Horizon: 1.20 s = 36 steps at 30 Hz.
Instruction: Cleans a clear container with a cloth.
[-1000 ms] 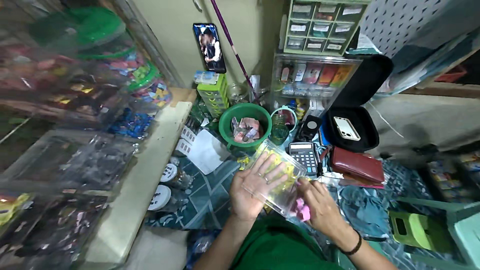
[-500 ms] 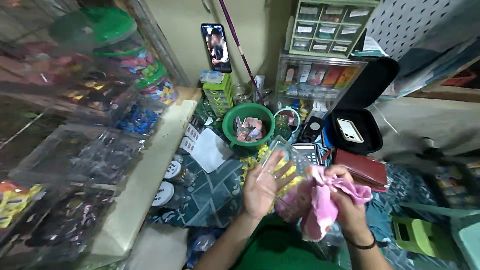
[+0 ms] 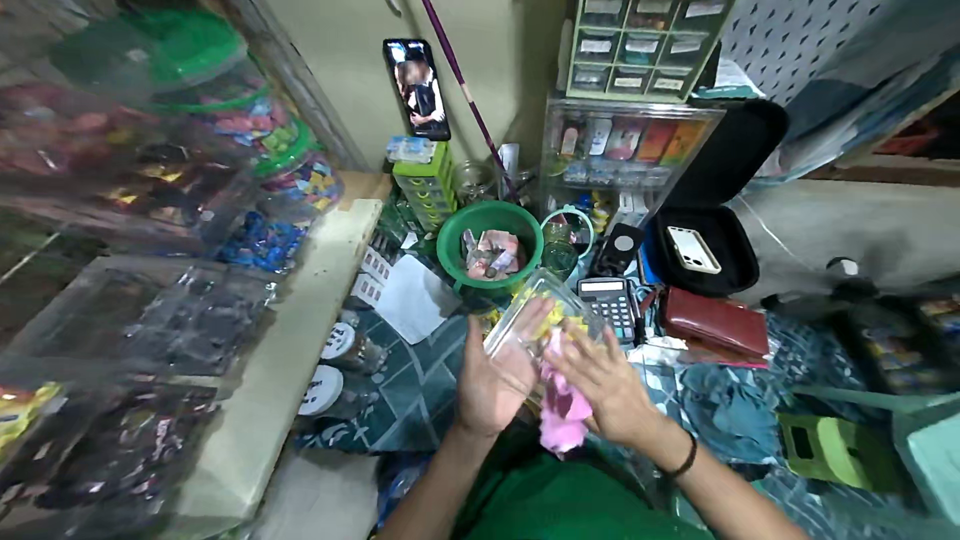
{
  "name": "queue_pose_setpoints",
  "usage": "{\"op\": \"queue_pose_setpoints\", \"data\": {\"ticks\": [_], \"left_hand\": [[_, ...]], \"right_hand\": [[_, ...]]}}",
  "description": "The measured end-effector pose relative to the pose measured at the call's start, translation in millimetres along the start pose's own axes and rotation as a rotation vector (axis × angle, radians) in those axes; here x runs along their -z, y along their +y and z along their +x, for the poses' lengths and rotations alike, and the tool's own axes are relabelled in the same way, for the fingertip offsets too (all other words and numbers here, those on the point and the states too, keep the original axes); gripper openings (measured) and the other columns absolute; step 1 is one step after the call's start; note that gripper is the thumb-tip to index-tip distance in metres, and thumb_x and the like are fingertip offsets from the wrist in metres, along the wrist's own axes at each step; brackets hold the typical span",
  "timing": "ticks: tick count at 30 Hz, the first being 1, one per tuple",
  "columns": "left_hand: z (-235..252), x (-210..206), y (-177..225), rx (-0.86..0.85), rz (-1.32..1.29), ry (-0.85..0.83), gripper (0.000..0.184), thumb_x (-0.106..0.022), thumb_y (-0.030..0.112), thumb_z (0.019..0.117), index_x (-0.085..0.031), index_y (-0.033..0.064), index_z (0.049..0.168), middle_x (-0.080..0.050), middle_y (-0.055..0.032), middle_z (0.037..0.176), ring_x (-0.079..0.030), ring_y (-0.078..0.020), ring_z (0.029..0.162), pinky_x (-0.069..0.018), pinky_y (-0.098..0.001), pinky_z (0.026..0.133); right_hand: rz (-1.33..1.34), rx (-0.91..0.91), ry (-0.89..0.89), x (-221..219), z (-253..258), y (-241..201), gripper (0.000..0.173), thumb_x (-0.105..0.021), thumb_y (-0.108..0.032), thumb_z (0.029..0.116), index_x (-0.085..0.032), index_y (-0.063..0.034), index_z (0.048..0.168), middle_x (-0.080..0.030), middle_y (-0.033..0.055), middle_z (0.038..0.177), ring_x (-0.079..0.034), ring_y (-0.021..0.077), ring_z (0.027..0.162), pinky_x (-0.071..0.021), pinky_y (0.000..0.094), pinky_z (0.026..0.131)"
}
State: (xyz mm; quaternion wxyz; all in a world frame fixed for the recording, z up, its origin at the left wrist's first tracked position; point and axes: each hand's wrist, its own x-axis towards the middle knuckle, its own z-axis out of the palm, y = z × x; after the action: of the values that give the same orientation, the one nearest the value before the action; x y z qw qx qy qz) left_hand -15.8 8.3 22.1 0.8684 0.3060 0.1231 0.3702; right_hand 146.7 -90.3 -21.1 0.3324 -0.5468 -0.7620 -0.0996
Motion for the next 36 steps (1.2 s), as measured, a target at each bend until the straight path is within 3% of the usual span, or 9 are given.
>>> {"op": "queue_pose_setpoints", "data": {"ticks": [4,10,15,19,21,23,28,33,36], "left_hand": [[-11,-1,-13,0.127,-0.078,-0.028,0.081,-0.034,0.073,0.0956,-0.055,0.0066,0.138,-0.067,-0.0084,0.127,-0.066,-0.0191,0.113,-0.0567,-0.0369,0.092],[-25,2,-18,-0.016,0.135,0.227,0.054,-0.028,0.051,0.1074,-0.069,0.0149,0.106,-0.075,0.0009,0.095,-0.072,-0.0056,0.090,-0.0602,-0.0260,0.081],[-21,22,-13,0.032,-0.049,0.080,0.084,-0.014,0.067,0.1013,-0.046,0.0063,0.150,-0.052,-0.0142,0.150,-0.056,-0.0302,0.132,-0.0498,-0.0459,0.104],[-22,18,-17,0.133,-0.138,0.058,0.079,-0.030,0.069,0.0987,-0.052,0.0094,0.146,-0.059,-0.0137,0.142,-0.060,-0.0331,0.127,-0.0508,-0.0545,0.102],[-20,20,-24,0.165,-0.039,-0.042,0.086,-0.034,0.076,0.0932,-0.052,0.0109,0.146,-0.057,-0.0144,0.144,-0.058,-0.0334,0.129,-0.0509,-0.0518,0.102],[-17,21,-27,0.151,0.083,-0.022,0.089,-0.031,0.080,0.0910,-0.063,0.0110,0.138,-0.064,-0.0127,0.137,-0.064,-0.0285,0.122,-0.0544,-0.0433,0.098],[-6,32,-30,0.265,0.296,0.374,0.067,-0.007,0.048,0.1073,-0.044,0.0089,0.147,-0.059,-0.0111,0.137,-0.061,-0.0238,0.118,-0.0538,-0.0437,0.090],[-10,31,-24,0.334,0.042,0.319,0.066,-0.007,0.046,0.1055,-0.036,0.0064,0.149,-0.063,-0.0171,0.130,-0.067,-0.0257,0.110,-0.0577,-0.0375,0.084],[-14,20,-42,0.204,0.192,0.437,0.058,-0.015,0.040,0.1106,-0.058,0.0053,0.131,-0.072,-0.0084,0.109,-0.070,-0.0137,0.097,-0.0589,-0.0302,0.082]], "right_hand": [[-0.063,-0.165,-0.024,8,23,6,0.063,-0.047,-0.037,0.0974,-0.050,-0.0001,0.148,-0.054,0.0178,0.150,-0.040,0.0419,0.147,-0.0214,0.0723,0.115],[0.298,0.085,-0.108,-11,11,-40,0.049,-0.051,-0.029,0.1006,-0.055,-0.0036,0.143,-0.058,0.0167,0.145,-0.045,0.0308,0.145,-0.0265,0.0449,0.124],[0.328,0.024,-0.074,-14,-45,-6,0.035,-0.042,-0.030,0.1086,-0.063,-0.0178,0.133,-0.066,0.0052,0.138,-0.049,0.0221,0.142,-0.0277,0.0487,0.124],[0.267,-0.343,0.019,-4,-51,26,0.049,-0.048,-0.026,0.1037,-0.052,-0.0019,0.146,-0.056,0.0176,0.148,-0.039,0.0378,0.148,-0.0276,0.0583,0.123],[0.429,-0.535,0.065,4,-40,24,0.066,-0.061,-0.033,0.1004,-0.043,0.0046,0.151,-0.055,0.0157,0.148,-0.049,0.0187,0.141,-0.0422,0.0373,0.116],[0.567,-0.629,0.146,7,-30,17,0.055,-0.077,-0.031,0.0899,-0.059,0.0050,0.129,-0.073,0.0060,0.113,-0.068,0.0021,0.102,-0.0582,0.0243,0.092],[0.124,-0.200,0.255,19,-20,-1,0.021,-0.060,-0.015,0.1013,-0.072,-0.0002,0.110,-0.077,0.0125,0.098,-0.075,0.0165,0.093,-0.0602,0.0287,0.086],[0.489,-0.062,-0.231,14,-21,-13,0.040,-0.053,-0.021,0.1012,-0.064,-0.0014,0.134,-0.066,0.0127,0.138,-0.051,0.0298,0.141,-0.0339,0.0467,0.122],[0.517,-0.180,-0.431,-10,-13,-32,0.081,-0.070,-0.023,0.0849,-0.038,0.0039,0.154,-0.041,0.0216,0.159,-0.028,0.0398,0.153,-0.0139,0.0621,0.124]]}}
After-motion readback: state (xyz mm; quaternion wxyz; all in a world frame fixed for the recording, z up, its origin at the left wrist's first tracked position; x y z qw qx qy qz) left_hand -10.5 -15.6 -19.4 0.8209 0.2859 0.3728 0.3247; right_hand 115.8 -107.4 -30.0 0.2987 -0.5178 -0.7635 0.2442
